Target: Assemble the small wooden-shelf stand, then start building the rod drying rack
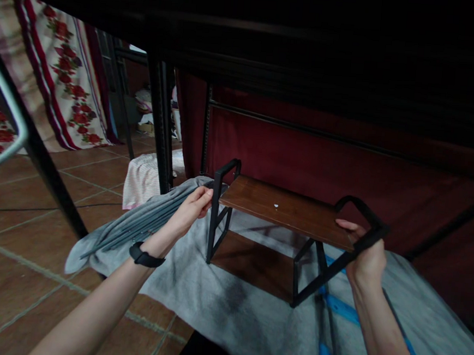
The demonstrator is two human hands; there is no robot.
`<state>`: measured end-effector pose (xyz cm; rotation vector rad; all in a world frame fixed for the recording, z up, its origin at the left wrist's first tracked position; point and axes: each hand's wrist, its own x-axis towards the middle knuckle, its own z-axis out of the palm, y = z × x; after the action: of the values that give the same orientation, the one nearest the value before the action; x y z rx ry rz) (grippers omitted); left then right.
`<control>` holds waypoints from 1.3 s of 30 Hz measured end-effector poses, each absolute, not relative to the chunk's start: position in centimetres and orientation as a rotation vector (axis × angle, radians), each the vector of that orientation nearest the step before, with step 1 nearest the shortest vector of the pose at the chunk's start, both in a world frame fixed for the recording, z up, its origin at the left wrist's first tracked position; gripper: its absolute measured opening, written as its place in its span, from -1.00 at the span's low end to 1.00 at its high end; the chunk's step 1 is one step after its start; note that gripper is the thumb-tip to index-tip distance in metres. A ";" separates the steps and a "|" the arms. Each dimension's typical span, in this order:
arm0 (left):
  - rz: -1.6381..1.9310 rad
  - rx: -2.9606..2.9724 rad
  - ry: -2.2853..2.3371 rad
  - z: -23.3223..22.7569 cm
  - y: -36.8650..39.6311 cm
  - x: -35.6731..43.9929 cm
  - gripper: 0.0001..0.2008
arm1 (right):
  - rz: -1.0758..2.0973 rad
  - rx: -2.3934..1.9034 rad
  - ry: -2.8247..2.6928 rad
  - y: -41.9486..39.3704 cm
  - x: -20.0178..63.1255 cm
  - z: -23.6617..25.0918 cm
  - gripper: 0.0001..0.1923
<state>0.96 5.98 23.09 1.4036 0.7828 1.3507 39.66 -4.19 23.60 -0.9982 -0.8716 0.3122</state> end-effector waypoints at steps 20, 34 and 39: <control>1.338 1.373 0.701 23.0 6.6 1.2 -0.68 | 0.287 -1.014 -0.860 -4.2 39.5 23.8 -0.48; 1.388 1.315 0.678 22.8 6.6 1.4 -0.70 | 0.286 -1.015 -0.865 -4.3 39.5 23.8 -0.49; 1.443 1.348 0.652 22.7 7.0 1.1 -0.74 | 0.263 -1.006 -0.855 -4.1 39.5 23.7 -0.47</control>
<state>1.11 7.03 22.70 1.3479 0.6516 1.4433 39.49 -4.07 23.67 -1.0062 -0.8553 0.2628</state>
